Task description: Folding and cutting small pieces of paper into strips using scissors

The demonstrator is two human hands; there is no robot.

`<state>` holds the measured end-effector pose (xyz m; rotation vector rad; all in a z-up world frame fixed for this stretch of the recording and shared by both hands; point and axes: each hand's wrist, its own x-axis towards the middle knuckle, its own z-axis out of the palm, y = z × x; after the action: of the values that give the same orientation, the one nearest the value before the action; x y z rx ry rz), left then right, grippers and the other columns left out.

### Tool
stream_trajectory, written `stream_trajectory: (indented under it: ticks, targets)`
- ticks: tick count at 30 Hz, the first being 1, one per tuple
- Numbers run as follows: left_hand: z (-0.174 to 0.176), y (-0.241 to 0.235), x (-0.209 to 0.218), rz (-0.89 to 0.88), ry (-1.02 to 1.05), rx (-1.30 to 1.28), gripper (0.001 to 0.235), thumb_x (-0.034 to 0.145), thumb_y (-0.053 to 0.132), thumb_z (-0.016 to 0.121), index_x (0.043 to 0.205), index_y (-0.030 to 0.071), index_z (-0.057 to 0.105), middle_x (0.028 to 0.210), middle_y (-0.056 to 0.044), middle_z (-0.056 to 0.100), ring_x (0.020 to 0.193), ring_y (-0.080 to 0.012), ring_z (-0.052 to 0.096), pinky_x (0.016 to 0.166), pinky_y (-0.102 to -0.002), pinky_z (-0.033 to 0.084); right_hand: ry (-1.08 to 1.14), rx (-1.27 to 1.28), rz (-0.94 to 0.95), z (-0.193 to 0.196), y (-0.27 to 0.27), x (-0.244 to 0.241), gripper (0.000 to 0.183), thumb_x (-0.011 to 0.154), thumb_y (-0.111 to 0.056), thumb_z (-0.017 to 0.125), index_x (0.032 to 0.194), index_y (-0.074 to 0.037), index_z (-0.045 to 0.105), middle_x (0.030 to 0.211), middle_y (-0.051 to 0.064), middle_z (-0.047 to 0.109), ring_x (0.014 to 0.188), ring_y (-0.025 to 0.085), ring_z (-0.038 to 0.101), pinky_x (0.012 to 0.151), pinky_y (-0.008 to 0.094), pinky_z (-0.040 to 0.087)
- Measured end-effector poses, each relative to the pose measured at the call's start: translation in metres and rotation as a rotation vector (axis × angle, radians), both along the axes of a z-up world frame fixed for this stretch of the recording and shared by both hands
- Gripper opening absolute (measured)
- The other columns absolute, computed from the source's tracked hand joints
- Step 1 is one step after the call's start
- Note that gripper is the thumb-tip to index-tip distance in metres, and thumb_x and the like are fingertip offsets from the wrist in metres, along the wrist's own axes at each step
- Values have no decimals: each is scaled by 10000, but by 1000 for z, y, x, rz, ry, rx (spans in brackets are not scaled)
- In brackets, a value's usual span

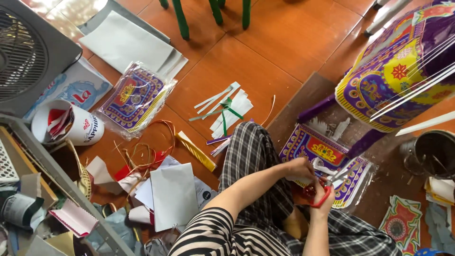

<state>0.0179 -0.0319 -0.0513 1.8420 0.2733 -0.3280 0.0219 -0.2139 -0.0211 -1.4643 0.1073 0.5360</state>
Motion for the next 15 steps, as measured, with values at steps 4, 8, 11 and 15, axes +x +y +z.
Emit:
stream_trajectory:
  ticks: [4, 8, 11, 15]
  targets:
    - [-24, -5, 5, -42, -92, 78, 394, 793, 412, 830, 1035, 108, 892, 923, -66, 851, 782, -229, 757, 794, -371, 622, -63, 5, 3, -11, -6, 2, 269, 1038, -119, 718, 1287, -75, 628, 953, 90, 680, 674, 180, 624, 579, 291, 515]
    - [-23, -4, 3, -104, -194, 167, 359, 864, 406, 782, 1049, 116, 887, 914, -51, 857, 724, -226, 740, 758, -364, 608, -121, -6, -81, -14, -9, 4, 282, 1031, -74, 700, 1304, -70, 633, 984, 67, 657, 762, 170, 640, 658, 270, 538]
    - [-1, 11, -5, -123, -239, 155, 295, 873, 281, 798, 1081, 90, 882, 949, -46, 863, 749, -204, 744, 786, -358, 609, -196, -43, -168, -5, -17, 16, 280, 1011, -29, 685, 1288, -58, 652, 1003, 44, 647, 822, 148, 626, 722, 239, 530]
    - [17, 23, -16, -169, -179, 157, 279, 881, 287, 795, 1047, 85, 894, 903, -30, 863, 761, -198, 760, 789, -356, 604, -159, 23, -317, 3, -23, 19, 301, 942, 63, 650, 1188, -111, 652, 990, -12, 650, 830, 96, 631, 769, 158, 532]
